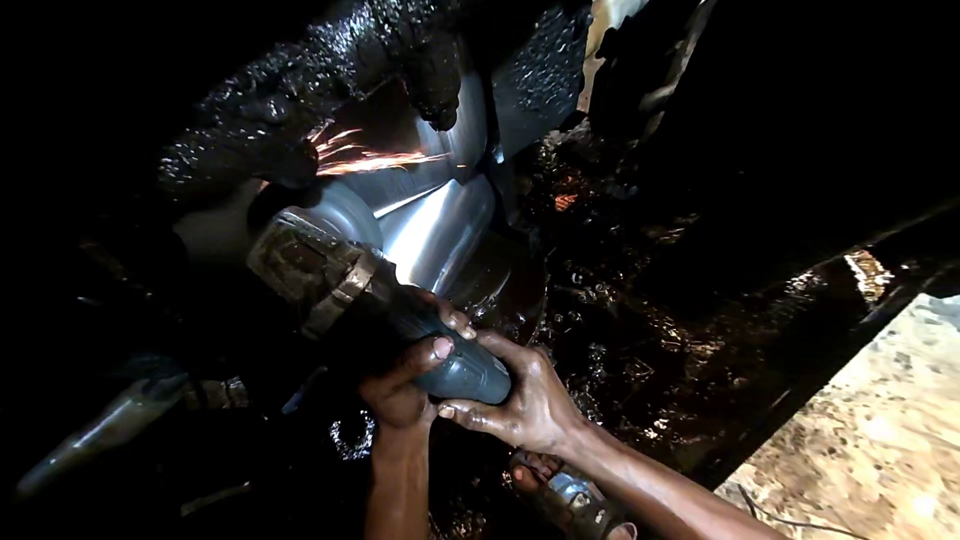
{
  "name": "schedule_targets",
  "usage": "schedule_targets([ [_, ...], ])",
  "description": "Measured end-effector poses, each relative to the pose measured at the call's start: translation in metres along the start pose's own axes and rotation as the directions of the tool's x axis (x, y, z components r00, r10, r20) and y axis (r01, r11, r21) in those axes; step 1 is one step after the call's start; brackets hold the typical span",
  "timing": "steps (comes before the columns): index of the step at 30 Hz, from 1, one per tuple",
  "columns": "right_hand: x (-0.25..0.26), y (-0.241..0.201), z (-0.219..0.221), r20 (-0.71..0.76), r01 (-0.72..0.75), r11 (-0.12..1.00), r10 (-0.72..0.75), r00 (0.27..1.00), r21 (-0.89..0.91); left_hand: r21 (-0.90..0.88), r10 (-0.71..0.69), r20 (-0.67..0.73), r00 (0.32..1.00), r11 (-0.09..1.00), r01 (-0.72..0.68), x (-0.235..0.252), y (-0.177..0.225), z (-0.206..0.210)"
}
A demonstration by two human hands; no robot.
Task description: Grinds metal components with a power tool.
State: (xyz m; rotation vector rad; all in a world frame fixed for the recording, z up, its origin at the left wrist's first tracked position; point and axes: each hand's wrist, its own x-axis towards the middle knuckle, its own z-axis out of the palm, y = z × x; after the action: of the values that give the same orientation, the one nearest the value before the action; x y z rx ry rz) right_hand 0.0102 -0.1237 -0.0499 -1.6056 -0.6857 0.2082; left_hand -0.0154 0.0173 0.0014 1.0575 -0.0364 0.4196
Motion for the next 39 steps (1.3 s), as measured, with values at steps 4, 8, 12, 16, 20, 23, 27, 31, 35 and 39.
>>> schedule_targets([
  [4, 0.002, -0.002, -0.001, 0.014, 0.003, 1.000, -0.003, 1.000, -0.010, -0.008, -0.006, -0.025, 1.000, 1.000, 0.006, -0.001, 0.001, -0.001],
  [8, 0.003, -0.003, 0.001, 0.022, -0.002, 1.000, 0.002, 1.000, -0.023, -0.027, -0.004, -0.027, 1.000, 1.000, 0.003, -0.002, 0.003, -0.002],
  [12, 0.003, -0.002, 0.004, 0.024, 0.003, 1.000, -0.002, 1.000, -0.030, -0.042, -0.005, -0.019, 1.000, 0.999, 0.004, -0.003, 0.004, -0.005],
  [16, 0.003, -0.004, 0.006, 0.032, 0.007, 0.999, -0.006, 0.999, -0.043, -0.048, 0.008, -0.020, 1.000, 0.999, -0.009, -0.006, 0.006, -0.009],
  [20, 0.003, -0.004, 0.008, 0.037, 0.018, 0.998, -0.016, 0.999, -0.057, -0.068, 0.016, -0.010, 1.000, 0.998, -0.017, -0.007, 0.007, -0.011],
  [23, 0.004, -0.004, 0.008, 0.045, 0.036, 0.997, -0.033, 0.998, -0.069, -0.080, 0.029, -0.018, 0.999, 0.996, -0.030, -0.009, 0.006, -0.013],
  [27, 0.005, -0.004, 0.009, 0.053, 0.046, 0.996, -0.042, 0.998, -0.080, -0.087, 0.030, -0.020, 0.999, 0.996, -0.031, -0.012, 0.006, -0.017],
  [31, 0.006, -0.005, 0.010, 0.060, 0.048, 0.995, -0.043, 0.997, -0.086, -0.090, 0.054, -0.010, 0.998, 0.994, -0.055, -0.013, 0.006, -0.018],
  [35, 0.007, -0.005, 0.010, 0.058, 0.064, 0.992, -0.057, 0.997, -0.111, -0.085, 0.080, -0.034, 0.996, 0.993, -0.083, -0.014, 0.006, -0.018],
  [39, 0.008, -0.006, 0.009, 0.075, 0.054, 0.993, -0.047, 0.996, -0.108, -0.089, 0.104, -0.012, 0.995, 0.991, -0.104, -0.013, 0.006, -0.019],
])
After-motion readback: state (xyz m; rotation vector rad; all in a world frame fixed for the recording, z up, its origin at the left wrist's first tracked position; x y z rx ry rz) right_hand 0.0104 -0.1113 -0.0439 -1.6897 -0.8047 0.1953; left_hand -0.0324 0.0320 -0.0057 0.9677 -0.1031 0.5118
